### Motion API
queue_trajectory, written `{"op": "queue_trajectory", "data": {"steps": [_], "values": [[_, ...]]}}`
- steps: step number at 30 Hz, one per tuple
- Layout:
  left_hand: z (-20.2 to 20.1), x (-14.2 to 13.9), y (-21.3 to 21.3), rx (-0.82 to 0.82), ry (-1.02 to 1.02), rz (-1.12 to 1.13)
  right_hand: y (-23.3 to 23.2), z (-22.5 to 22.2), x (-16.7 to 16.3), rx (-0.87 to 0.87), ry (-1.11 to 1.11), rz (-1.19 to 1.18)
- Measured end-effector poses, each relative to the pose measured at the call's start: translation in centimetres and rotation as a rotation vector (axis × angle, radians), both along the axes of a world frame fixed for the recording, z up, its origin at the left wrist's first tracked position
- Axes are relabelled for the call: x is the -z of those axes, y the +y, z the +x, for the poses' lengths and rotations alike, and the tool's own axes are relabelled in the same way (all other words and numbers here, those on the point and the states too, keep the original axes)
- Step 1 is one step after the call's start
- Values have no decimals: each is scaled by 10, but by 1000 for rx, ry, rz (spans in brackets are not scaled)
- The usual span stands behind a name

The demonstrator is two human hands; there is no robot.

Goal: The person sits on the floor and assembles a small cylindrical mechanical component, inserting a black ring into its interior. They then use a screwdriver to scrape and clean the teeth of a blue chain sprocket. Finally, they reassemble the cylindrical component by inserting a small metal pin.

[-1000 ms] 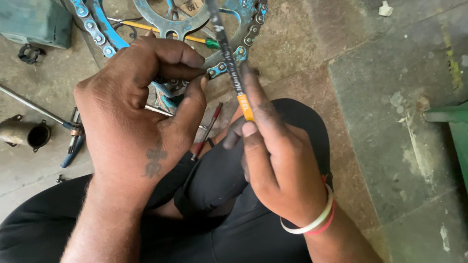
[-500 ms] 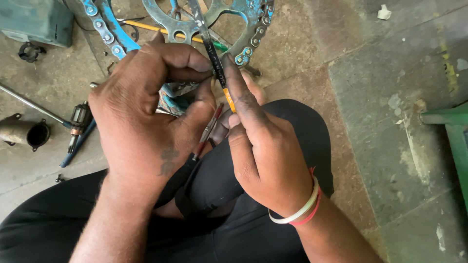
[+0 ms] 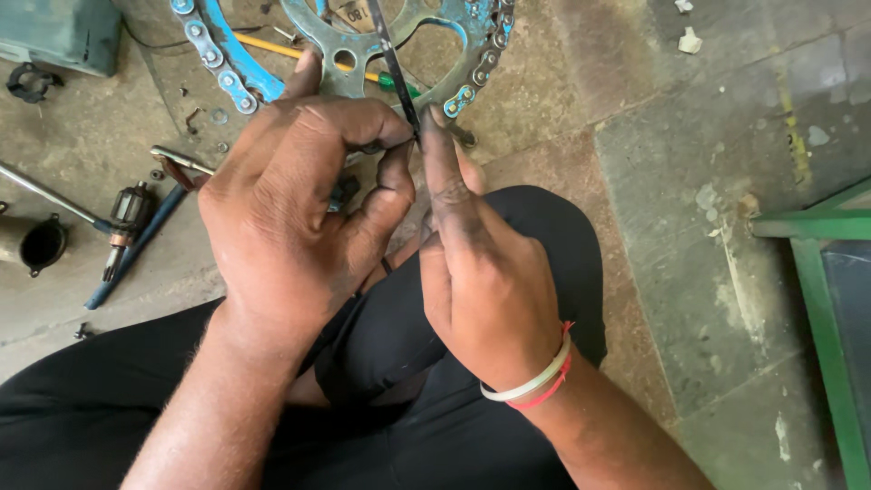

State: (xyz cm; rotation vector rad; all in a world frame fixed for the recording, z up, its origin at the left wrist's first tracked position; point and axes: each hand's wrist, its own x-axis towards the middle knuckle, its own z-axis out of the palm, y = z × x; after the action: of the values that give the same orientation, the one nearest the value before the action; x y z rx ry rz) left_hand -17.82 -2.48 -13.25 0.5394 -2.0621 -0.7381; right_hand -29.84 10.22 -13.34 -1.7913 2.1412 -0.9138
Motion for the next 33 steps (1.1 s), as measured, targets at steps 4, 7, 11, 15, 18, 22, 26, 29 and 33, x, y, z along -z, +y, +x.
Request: {"op": "queue_trajectory", "data": {"steps": [4, 7, 11, 15, 18, 22, 26, 29, 33], "values": [[0, 2, 1, -7, 17, 20, 8, 6, 6, 12, -97, -38], [1, 3, 1, -3, 21, 18, 21, 9, 9, 5, -137, -20], [3, 2, 0, 10, 19, 21, 43, 9, 10, 5, -164, 32], [2, -2, 0, 8, 16, 38, 63, 2, -8, 5, -187, 120], [3, -4, -2, 4, -18, 37, 64, -1, -21, 70, -248, 119], [1, -4, 0, 5, -7, 29, 35, -6, -12, 64, -405, 32], [3, -3, 0, 3, -20, 24, 4, -3, 6, 2, -434, -92], [3, -2, -2, 1, -20, 15, -4, -2, 11, -29, -451, -133], [3, 1, -3, 8, -18, 7, -5, -3, 11, -43, -511, -124]]}}
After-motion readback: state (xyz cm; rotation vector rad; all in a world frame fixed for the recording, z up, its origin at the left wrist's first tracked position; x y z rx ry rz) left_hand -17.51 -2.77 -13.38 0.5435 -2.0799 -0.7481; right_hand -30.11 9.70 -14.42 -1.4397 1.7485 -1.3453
